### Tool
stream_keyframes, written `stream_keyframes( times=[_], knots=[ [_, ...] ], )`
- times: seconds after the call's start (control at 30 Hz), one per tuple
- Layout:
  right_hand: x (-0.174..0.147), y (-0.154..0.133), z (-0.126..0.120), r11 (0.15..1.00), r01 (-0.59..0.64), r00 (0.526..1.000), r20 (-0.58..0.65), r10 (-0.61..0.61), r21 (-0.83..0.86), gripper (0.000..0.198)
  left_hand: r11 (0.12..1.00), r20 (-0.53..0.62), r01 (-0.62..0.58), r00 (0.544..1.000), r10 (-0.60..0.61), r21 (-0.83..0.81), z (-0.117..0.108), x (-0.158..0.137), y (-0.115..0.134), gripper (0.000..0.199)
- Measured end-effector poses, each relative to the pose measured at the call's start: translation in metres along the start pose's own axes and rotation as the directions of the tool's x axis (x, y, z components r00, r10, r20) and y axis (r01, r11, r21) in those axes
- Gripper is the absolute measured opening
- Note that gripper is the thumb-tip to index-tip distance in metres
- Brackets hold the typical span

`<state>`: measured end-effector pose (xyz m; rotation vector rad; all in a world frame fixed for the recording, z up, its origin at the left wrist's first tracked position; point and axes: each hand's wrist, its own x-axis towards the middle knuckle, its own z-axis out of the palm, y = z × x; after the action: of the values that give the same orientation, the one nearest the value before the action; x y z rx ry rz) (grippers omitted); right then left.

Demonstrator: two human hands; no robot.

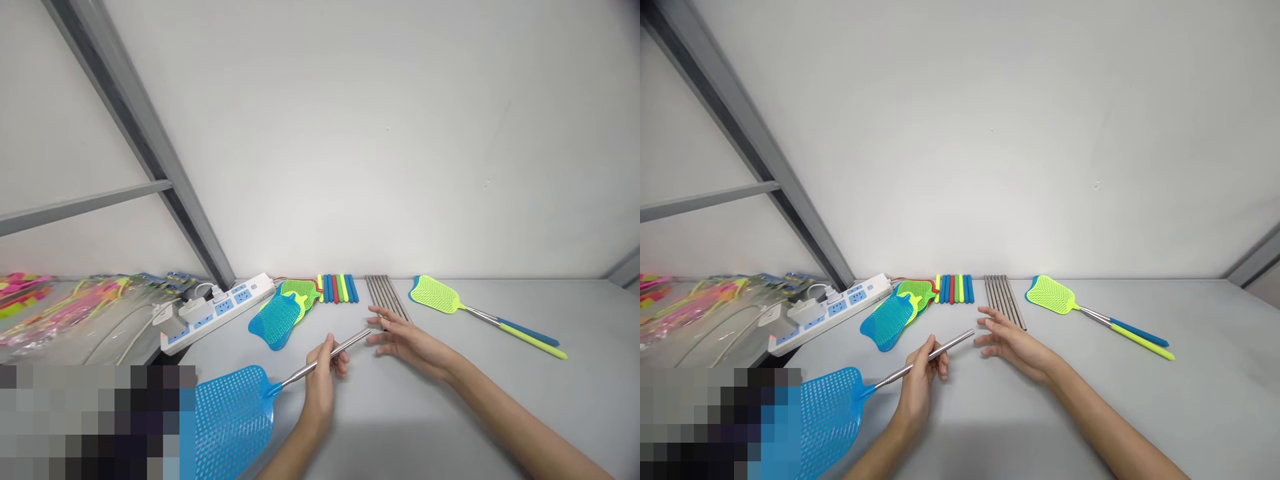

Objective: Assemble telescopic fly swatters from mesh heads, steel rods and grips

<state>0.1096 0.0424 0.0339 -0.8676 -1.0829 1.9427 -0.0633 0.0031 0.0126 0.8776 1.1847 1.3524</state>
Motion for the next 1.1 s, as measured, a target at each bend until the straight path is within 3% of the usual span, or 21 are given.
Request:
stream_keyframes(
  times=[0.3,0.37,0.57,0.73,1.1],
  knots=[
    [0.048,-0.001,0.015,0.998,0.043,0.997,-0.055,-0.045,-0.038,0.067,1.0,0.026,-0.018,1.0,0.017,0.007,0.0,0.0,0.001,0.036],
    [0.058,0.002,0.014,0.996,0.079,0.993,-0.081,-0.083,-0.042,0.067,1.0,0.02,-0.026,0.999,0.026,0.013,-0.001,0.0,0.001,0.036],
    [0.075,0.003,0.003,0.999,0.033,0.995,-0.091,-0.029,0.041,0.065,1.0,0.011,-0.021,1.0,0.021,0.011,-0.002,0.001,0.001,0.036],
    [0.079,0.003,-0.001,0.996,0.083,0.991,-0.099,-0.084,-0.013,0.056,1.0,0.002,-0.012,1.0,0.012,0.016,-0.003,0.003,0.0,0.037],
    [0.088,-0.006,0.005,0.997,0.043,0.973,-0.224,-0.057,-0.066,0.051,1.0,0.015,0.015,1.0,-0.015,-0.012,-0.002,0.003,-0.002,0.035]
  ],
)
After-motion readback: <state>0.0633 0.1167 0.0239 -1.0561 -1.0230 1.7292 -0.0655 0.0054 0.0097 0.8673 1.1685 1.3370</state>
